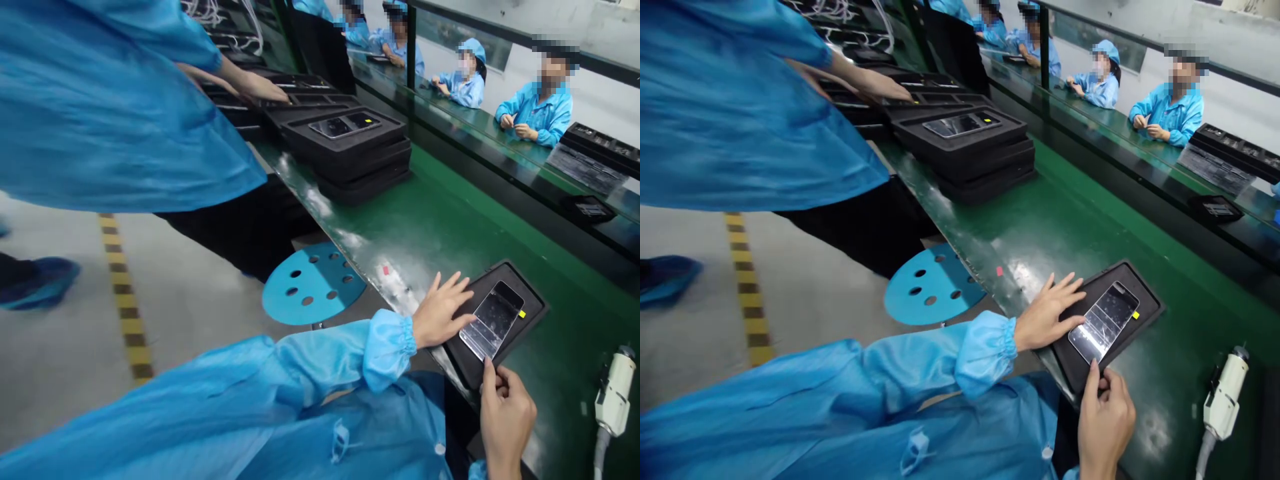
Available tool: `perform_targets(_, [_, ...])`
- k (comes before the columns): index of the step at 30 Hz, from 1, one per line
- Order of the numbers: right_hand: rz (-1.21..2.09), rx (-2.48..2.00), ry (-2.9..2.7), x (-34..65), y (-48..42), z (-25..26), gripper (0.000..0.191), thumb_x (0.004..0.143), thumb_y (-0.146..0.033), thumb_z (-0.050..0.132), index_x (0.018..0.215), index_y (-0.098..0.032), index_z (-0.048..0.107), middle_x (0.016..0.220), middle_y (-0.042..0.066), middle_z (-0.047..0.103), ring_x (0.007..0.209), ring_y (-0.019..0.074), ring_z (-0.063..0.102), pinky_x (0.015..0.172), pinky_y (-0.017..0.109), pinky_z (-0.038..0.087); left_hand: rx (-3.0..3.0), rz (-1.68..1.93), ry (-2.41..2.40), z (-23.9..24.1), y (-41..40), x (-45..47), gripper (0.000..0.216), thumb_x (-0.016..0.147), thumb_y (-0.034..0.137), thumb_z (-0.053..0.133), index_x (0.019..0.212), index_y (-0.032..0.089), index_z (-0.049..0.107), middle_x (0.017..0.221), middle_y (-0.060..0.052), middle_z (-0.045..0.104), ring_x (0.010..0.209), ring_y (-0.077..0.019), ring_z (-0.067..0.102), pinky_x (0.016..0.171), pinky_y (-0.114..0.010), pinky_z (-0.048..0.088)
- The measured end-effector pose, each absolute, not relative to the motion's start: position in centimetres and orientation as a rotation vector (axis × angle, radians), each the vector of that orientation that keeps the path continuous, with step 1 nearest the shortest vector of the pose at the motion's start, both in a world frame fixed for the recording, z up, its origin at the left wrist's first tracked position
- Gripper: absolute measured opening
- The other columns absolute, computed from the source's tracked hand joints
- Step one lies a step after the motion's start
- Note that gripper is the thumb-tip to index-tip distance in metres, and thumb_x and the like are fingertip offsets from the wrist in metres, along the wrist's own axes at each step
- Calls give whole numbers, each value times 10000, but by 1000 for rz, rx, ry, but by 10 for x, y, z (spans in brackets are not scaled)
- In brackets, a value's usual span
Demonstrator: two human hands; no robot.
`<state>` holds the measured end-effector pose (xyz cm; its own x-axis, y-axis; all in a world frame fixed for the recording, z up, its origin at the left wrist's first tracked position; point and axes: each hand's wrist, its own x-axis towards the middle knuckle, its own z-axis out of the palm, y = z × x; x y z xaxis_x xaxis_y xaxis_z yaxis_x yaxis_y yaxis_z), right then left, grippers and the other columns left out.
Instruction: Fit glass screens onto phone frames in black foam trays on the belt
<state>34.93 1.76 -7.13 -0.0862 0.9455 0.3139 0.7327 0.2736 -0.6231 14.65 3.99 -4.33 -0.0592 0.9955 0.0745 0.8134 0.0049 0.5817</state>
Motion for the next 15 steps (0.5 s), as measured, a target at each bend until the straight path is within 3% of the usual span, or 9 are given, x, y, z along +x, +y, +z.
perform_targets(3, [346, -1493, -1870, 349, 18, -74, 502, 864, -621, 487, 776, -156, 651, 605, 20, 615, 510, 134, 550, 556, 242, 402, 1975, 541, 1838, -34, 37, 156, 627, 803, 558, 629, 1281, 162, 540, 1481, -162, 327, 1421, -366, 116, 1112, -669, 11])
perform_targets(6, [273, -1477, -1885, 349, 18, -75, 503, 878, -610, 470, 777, -151, 649, 603, 27, 614, 519, 142, 556, 563, 249, 398, 2028, 406, 1720, -28, 39, 153, 854, 687, 587, 727, 1362, 144, 452, 1505, -193, 248, 1413, -423, 9, 1044, -752, 10])
perform_targets(8, [239, -1470, -1905, 348, 19, -75, 495, 891, -593, 457, 775, -150, 645, 605, 32, 615, 521, 151, 559, 569, 259, 400, 2043, 370, 1662, -28, 44, 147, 890, 662, 568, 753, 1388, 175, 420, 1519, -187, 205, 1414, -420, -1, 1033, -762, 46])
perform_targets(12, [158, -1469, -1922, 347, 18, -74, 452, 907, -538, 465, 784, -138, 637, 613, 42, 617, 536, 175, 573, 576, 282, 409, 2039, 401, 1595, -31, 54, 131, 703, 750, 469, 710, 1359, 219, 464, 1512, -144, 260, 1418, -380, 113, 1091, -679, 156])
perform_targets(15, [91, -1444, -1929, 346, 17, -75, 436, 914, -512, 471, 771, -134, 635, 613, 45, 613, 531, 183, 579, 560, 288, 403, 1965, 548, 1579, -35, 56, 126, 655, 776, 448, 677, 1360, 233, 472, 1490, -128, 318, 1399, -330, 236, 1139, -538, 242])
